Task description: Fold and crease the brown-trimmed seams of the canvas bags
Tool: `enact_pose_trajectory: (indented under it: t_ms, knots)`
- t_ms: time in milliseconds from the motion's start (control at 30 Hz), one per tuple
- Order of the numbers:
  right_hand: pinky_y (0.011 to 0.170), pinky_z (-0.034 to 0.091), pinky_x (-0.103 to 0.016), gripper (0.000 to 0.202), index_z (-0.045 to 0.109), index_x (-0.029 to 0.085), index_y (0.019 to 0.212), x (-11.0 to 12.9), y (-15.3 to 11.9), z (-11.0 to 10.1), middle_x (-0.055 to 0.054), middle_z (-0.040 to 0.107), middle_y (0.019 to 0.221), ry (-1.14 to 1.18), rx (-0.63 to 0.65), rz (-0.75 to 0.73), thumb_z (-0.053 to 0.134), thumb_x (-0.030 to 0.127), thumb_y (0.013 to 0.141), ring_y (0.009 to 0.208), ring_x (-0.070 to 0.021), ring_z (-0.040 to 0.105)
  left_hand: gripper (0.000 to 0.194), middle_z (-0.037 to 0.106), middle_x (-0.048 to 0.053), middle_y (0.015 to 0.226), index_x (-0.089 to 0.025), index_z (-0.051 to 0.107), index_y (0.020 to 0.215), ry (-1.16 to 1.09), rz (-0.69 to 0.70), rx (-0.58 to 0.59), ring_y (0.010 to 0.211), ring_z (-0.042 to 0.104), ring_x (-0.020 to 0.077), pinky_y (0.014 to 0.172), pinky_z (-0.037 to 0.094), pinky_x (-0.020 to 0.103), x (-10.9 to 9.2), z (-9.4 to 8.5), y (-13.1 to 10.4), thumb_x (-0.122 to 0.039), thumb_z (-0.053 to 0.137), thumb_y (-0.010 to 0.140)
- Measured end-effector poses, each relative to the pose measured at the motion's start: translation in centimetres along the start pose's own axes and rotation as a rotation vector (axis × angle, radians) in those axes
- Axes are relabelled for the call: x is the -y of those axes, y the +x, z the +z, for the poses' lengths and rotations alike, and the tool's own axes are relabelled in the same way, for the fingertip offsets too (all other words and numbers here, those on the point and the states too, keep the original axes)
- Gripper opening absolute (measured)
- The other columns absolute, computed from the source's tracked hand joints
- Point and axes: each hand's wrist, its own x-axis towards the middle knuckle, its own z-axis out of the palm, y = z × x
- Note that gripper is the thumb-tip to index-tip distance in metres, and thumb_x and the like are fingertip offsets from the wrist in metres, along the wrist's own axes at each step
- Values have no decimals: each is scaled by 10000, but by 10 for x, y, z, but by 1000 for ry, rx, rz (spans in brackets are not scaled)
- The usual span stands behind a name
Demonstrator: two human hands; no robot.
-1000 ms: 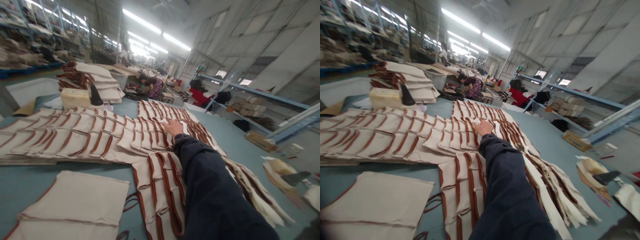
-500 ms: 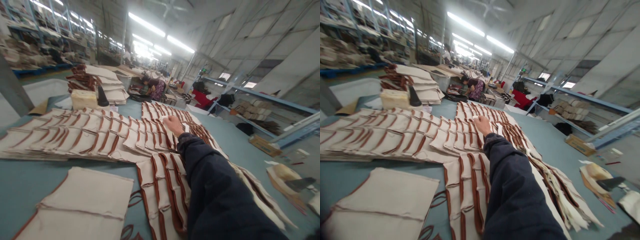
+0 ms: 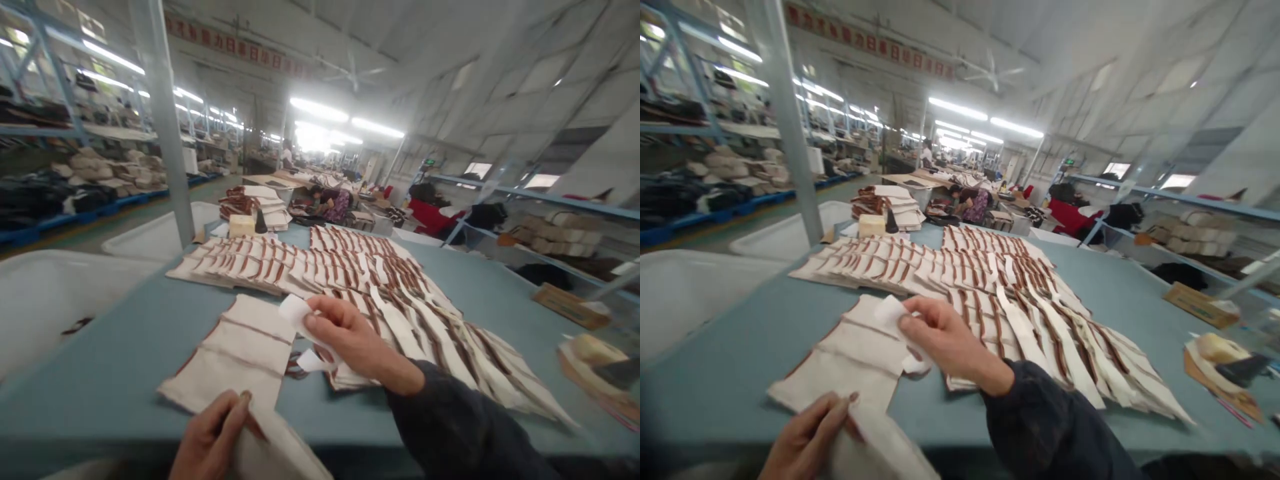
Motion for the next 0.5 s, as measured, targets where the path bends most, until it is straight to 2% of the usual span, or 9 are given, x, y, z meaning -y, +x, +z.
enact_pose_trajectory:
  t_ms: [100,200,367,500]
  knots:
    - [440,303,-188,501,604,199,962,-9,-52,52,86,497,582,74,81,117,739,681,933,452,-65,383,521,498,-32,624,-201,588,633,-1,11,41,621,475,164,584,381,249,-29,-4,-35,-605,611,961]
    - [479,301,-199,475,629,174,903,-25,-92,88,61,511,641,60,81,185,734,635,943,507,-64,383,418,573,-13,696,-189,615,693,-49,35,130,690,514,177,611,414,241,-48,-10,-63,-539,690,908]
    - [535,306,-221,357,662,150,844,-48,-131,116,31,537,666,-179,-24,184,631,470,1002,596,-93,419,438,440,-47,626,-211,510,649,-39,34,49,593,384,138,542,349,234,-52,-17,-100,-497,626,959]
    - [508,265,-233,387,623,170,764,-55,-147,128,52,488,612,-288,-90,151,608,471,1007,557,-90,385,424,423,-54,627,-210,507,672,-92,-33,91,581,364,128,533,345,226,-46,-16,-123,-480,627,975]
